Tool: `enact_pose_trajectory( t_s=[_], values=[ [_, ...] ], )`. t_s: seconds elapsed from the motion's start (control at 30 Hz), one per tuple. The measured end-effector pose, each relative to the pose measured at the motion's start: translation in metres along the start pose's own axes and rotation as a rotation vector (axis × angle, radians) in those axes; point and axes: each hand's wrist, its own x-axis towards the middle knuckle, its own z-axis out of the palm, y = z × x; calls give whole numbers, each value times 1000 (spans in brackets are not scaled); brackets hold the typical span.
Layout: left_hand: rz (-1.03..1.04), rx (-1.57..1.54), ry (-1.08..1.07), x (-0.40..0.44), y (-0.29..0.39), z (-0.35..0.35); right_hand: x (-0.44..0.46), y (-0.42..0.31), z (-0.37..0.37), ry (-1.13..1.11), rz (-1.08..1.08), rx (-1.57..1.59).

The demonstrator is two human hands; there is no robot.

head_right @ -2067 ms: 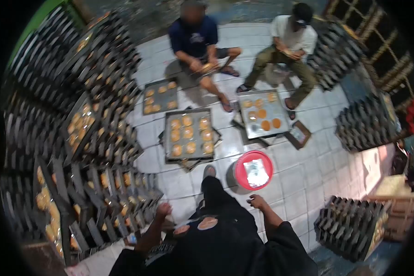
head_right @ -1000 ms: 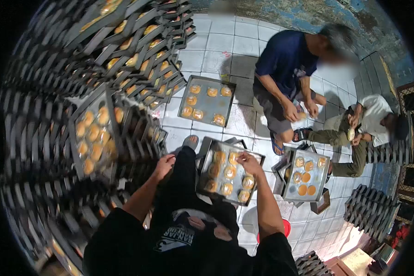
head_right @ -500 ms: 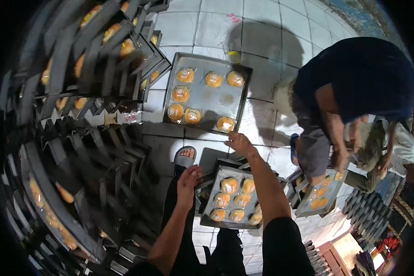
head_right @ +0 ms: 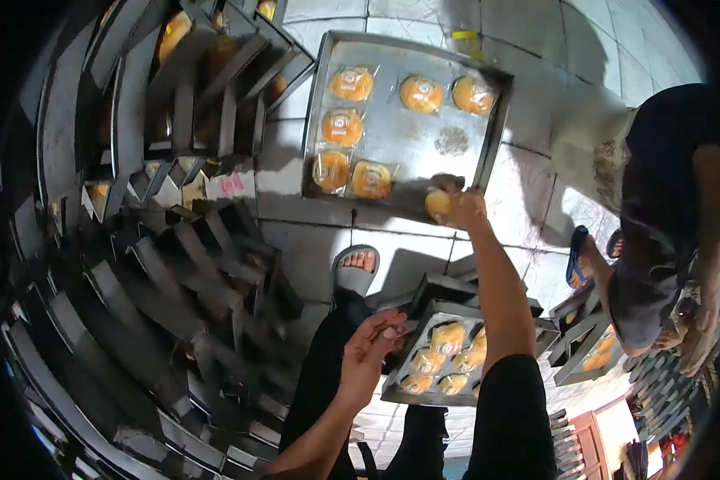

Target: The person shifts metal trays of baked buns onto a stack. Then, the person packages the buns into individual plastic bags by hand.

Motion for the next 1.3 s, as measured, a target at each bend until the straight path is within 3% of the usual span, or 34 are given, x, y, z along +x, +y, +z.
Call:
enact_pose_trajectory(
  t_s=[0.03,0.07,0.13,0.17,0.23,0.3,0.33,0.4,0.47,0.5,0.53,0.57,0.6,0.67,0.77,0.87,0.97,1.0,1.03,1.1,1.13,1.17,1.2,1.23,1.27,1.3],
  values=[
    [-10,0,6,2,5,0,5,3,5,16,-117,-111],
    [-53,5,10,5,10,-2,-4,5,-1,122,-102,-19],
    [77,-17,139,6,17,-1,-33,-5,-45,32,-107,333],
    [143,-33,202,9,20,1,-53,-16,-87,-160,-116,591],
    [172,-135,263,14,31,-1,-83,-44,-83,-387,-448,1502],
    [207,-303,230,16,40,-1,-117,-72,-149,-501,-538,880],
    [306,-328,202,20,40,-3,-111,-81,-149,-588,-630,895],
    [256,-360,251,21,52,-12,-90,-96,-139,-764,-821,925],
    [288,-402,267,25,61,-18,-36,-90,-153,-707,-581,1200],
    [289,-363,210,25,58,-24,-10,-86,-161,-496,-552,1261],
    [289,-320,153,24,54,-31,23,-84,-146,-58,-482,1380],
    [288,-273,96,24,51,-37,60,-71,-150,197,-413,1101],
    [242,-264,146,23,57,-31,118,-48,-131,683,-444,575],
    [174,-197,217,22,59,-28,144,-33,-144,929,-239,183],
    [141,-112,234,22,64,-33,169,-29,-128,794,-184,267],
    [98,-87,191,19,67,-28,173,-35,-106,673,82,152],
    [120,-30,210,21,66,-25,119,-53,-111,530,207,322],
    [162,-50,156,24,57,-34,99,-63,-108,547,239,562],
    [189,-48,214,25,58,-32,81,-53,-80,601,2,764],
    [259,-36,332,30,63,-27,-4,-91,-121,-30,47,707],
    [280,-104,358,30,59,-29,-42,-106,-117,-109,-165,873],
    [275,-156,346,31,58,-31,-82,-124,-107,70,-593,1080],
    [274,-206,331,31,59,-33,-120,-135,-139,-316,-598,839],
    [276,-256,314,31,59,-33,-132,-137,-117,-269,-848,856],
    [253,-262,441,32,57,-33,-144,-140,-129,-376,-863,900],
    [276,-291,379,37,69,-30,-131,-136,-131,-353,-919,935]
  ],
)
